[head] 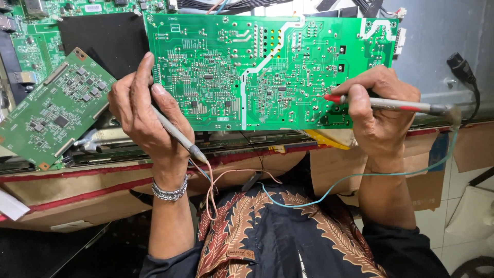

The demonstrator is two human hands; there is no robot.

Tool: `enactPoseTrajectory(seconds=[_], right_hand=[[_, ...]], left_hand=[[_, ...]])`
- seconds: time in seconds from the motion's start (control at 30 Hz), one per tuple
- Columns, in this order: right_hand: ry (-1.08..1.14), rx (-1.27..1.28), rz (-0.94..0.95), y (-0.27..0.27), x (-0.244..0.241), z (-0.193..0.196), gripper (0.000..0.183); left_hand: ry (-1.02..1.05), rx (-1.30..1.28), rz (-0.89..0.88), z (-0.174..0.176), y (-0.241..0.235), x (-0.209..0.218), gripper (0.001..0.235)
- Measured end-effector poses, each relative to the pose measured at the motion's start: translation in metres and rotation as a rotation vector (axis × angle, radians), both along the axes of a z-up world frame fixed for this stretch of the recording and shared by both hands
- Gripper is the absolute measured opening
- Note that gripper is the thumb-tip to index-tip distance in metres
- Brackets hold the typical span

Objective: The person holds a green circuit board on their lap and uses multimeter probes to test various points on the board. They briefly switch to a yellow circuit board to test components before returning to the green board. A magnifying glass is used to inspect specific areas of the green board while testing continues.

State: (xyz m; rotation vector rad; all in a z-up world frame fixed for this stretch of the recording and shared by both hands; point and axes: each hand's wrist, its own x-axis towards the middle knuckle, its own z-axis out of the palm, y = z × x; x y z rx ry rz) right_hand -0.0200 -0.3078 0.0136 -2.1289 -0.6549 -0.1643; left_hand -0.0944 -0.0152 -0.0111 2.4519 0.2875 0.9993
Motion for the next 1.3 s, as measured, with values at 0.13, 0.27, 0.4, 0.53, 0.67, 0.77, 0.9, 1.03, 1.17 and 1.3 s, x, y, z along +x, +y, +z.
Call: enactPoseTrajectory(seconds=[0.13,0.27,0.4,0.53,0.67,0.77,0.9,1.03,1.17,1.3], right_hand=[[0.031,-0.014,0.014,-0.012,0.000,-0.007,0.029],[0.092,0.102,-0.088,-0.011,-0.002,-0.015,0.031],[0.055,-0.030,0.090,-0.009,0.000,-0.005,0.035],[0.053,0.055,0.002,-0.005,-0.001,-0.006,0.029],[0.040,0.018,0.129,-0.007,0.000,-0.002,0.029],[-0.014,0.045,0.152,-0.008,0.002,-0.002,0.026],[-0.047,0.015,0.244,0.010,-0.002,0.014,0.031],[-0.037,-0.025,0.170,0.011,-0.008,0.006,0.032],[-0.031,-0.024,0.154,0.011,-0.009,0.003,0.031],[-0.008,0.032,0.224,0.016,-0.004,0.005,0.034]], left_hand=[[0.001,-0.001,-0.010,-0.001,0.001,-0.001,0.038],[0.000,-0.002,-0.001,-0.003,0.000,-0.002,0.039],[-0.012,0.003,0.009,-0.001,0.000,-0.002,0.038],[-0.005,-0.006,0.002,-0.001,0.001,-0.002,0.038],[-0.002,-0.011,0.012,-0.002,0.000,-0.002,0.038],[-0.008,-0.009,-0.002,0.000,0.000,-0.002,0.037],[-0.003,-0.016,-0.007,0.002,0.001,-0.002,0.036],[-0.004,-0.024,-0.012,0.001,0.001,-0.003,0.036],[0.012,-0.025,-0.012,0.002,0.002,-0.004,0.036],[-0.003,-0.031,-0.016,0.001,0.002,-0.004,0.035]])
